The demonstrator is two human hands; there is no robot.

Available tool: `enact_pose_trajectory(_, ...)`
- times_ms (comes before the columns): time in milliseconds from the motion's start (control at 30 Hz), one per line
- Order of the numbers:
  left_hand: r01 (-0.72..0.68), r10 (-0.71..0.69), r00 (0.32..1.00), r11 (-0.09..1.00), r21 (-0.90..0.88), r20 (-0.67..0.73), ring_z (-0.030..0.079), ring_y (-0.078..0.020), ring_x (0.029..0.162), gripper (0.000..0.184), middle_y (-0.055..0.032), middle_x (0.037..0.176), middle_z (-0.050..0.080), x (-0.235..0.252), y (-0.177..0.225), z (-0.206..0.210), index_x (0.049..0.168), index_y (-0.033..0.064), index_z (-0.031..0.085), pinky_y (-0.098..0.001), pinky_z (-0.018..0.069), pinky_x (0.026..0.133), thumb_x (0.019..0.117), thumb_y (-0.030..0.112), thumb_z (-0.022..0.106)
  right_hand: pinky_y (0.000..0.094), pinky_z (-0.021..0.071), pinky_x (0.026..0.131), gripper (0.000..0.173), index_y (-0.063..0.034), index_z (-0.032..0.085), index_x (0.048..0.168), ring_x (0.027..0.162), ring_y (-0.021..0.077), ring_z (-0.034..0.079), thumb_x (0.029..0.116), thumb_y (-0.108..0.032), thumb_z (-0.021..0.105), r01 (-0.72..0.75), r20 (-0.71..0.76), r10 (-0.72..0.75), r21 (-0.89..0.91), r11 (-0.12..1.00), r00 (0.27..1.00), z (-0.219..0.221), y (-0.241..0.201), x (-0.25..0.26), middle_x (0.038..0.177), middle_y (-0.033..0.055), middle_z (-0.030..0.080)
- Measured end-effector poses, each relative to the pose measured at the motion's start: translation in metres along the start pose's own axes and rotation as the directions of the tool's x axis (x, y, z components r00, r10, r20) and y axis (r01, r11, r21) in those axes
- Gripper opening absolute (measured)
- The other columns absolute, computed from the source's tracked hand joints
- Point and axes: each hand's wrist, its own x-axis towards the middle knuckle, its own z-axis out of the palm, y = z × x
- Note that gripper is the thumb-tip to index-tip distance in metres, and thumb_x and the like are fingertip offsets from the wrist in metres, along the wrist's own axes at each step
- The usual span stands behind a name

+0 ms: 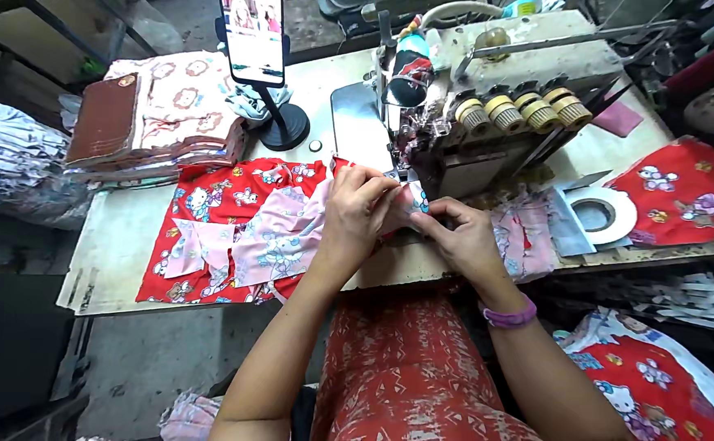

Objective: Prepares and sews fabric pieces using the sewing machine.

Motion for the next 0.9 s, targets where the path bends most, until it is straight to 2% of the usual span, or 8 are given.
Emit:
enact_pose_trajectory(167,0.051,-0.054,0.997,0.997,0.058,0.059,0.062,-0.0282,0.093,0.008,-0.0117,0.095,0.069,0.000,0.003,0.003,0.093,0.0055,0.078,-0.0428,0.0479,0.083,0.0916,0.012,0.073,0.0159,0.0520,0.072,0.011,-0.0069,0.068,0.096,0.077,-0.0032,0.062,0.0920,-0.016,0.072,-0.099,0.134,0.102,-0.030,0.995,0.986,-0.009,-0.007,-0.003,0.085,-0.0040,0.067)
enact_pose_trajectory(300,0.089,-0.092,0.992,0.995,0.040,0.084,0.060,-0.0251,0.091,0.008,-0.0090,0.094,0.069,0.002,0.006,0.000,0.092,0.0072,0.079,-0.0407,0.0467,0.082,0.0914,0.013,0.074,0.0208,0.0511,0.067,0.024,-0.0084,0.059,0.103,0.072,0.0017,0.061,0.0879,-0.012,0.078,-0.127,0.038,0.129,-0.046,0.991,0.991,-0.003,-0.012,0.000,0.084,-0.0025,0.065)
enact_pose_trajectory(400,0.086,-0.092,0.993,0.993,0.076,0.075,0.060,-0.0256,0.087,0.011,-0.0093,0.090,0.067,0.003,0.007,0.000,0.094,0.0066,0.078,-0.0405,0.0467,0.080,0.0946,0.015,0.071,0.0182,0.0499,0.063,0.026,-0.0085,0.056,0.105,0.067,-0.0007,0.060,0.0891,-0.008,0.076,-0.134,0.014,0.134,-0.031,0.990,0.991,-0.002,-0.013,-0.001,0.079,-0.0040,0.064)
enact_pose_trajectory(433,0.084,-0.091,0.993,0.993,0.086,0.070,0.060,-0.0259,0.087,0.011,-0.0095,0.090,0.067,0.004,0.007,0.001,0.095,0.0065,0.078,-0.0407,0.0468,0.079,0.0947,0.015,0.071,0.0180,0.0514,0.065,0.029,-0.0092,0.056,0.111,0.069,-0.0010,0.062,0.0897,-0.008,0.075,-0.119,0.017,0.119,-0.027,0.993,0.993,-0.003,-0.012,-0.002,0.080,-0.0040,0.066)
enact_pose_trajectory(533,0.084,-0.090,0.994,0.993,0.083,0.066,0.060,-0.0268,0.088,0.011,-0.0102,0.092,0.066,0.004,0.006,0.004,0.097,0.0054,0.077,-0.0426,0.0461,0.080,0.0943,0.014,0.071,0.0224,0.0540,0.073,0.050,-0.0092,0.056,0.144,0.078,0.0040,0.064,0.0952,-0.014,0.068,0.061,0.100,-0.048,-0.126,0.990,0.994,-0.007,-0.008,-0.004,0.096,0.0014,0.070)
enact_pose_trajectory(600,0.093,-0.102,0.991,0.991,0.100,0.083,0.062,-0.0292,0.093,0.016,-0.0121,0.098,0.068,0.006,0.004,0.004,0.107,0.0029,0.073,-0.0460,0.0483,0.082,0.0969,0.013,0.066,0.0281,0.0547,0.079,0.048,-0.0124,0.057,0.147,0.087,0.0075,0.066,0.0993,-0.017,0.062,0.102,0.195,-0.061,-0.206,0.973,0.979,-0.011,-0.012,-0.001,0.116,0.0057,0.073)
enact_pose_trajectory(733,0.092,-0.111,0.989,0.978,0.187,0.095,0.063,-0.0359,0.097,0.023,-0.0185,0.103,0.066,0.021,-0.002,0.009,0.117,-0.0038,0.062,-0.0516,0.0499,0.082,0.0988,0.010,0.061,0.0166,0.0470,0.058,0.055,-0.0122,0.053,0.148,0.060,-0.0006,0.054,0.0956,-0.014,0.067,-0.085,0.134,0.096,-0.085,0.993,0.986,-0.013,-0.025,0.016,0.075,-0.0049,0.062)
enact_pose_trajectory(900,0.166,-0.205,0.964,0.962,0.218,0.169,0.061,-0.0409,0.104,0.022,-0.0222,0.110,0.063,0.042,-0.003,0.010,0.116,-0.0046,0.059,-0.0557,0.0480,0.087,0.0972,0.007,0.060,0.0148,0.0460,0.055,0.047,-0.0099,0.057,0.141,0.053,-0.0017,0.053,0.0956,-0.011,0.070,-0.172,0.062,0.169,0.053,0.984,0.984,-0.009,-0.026,0.024,0.067,-0.0056,0.063)
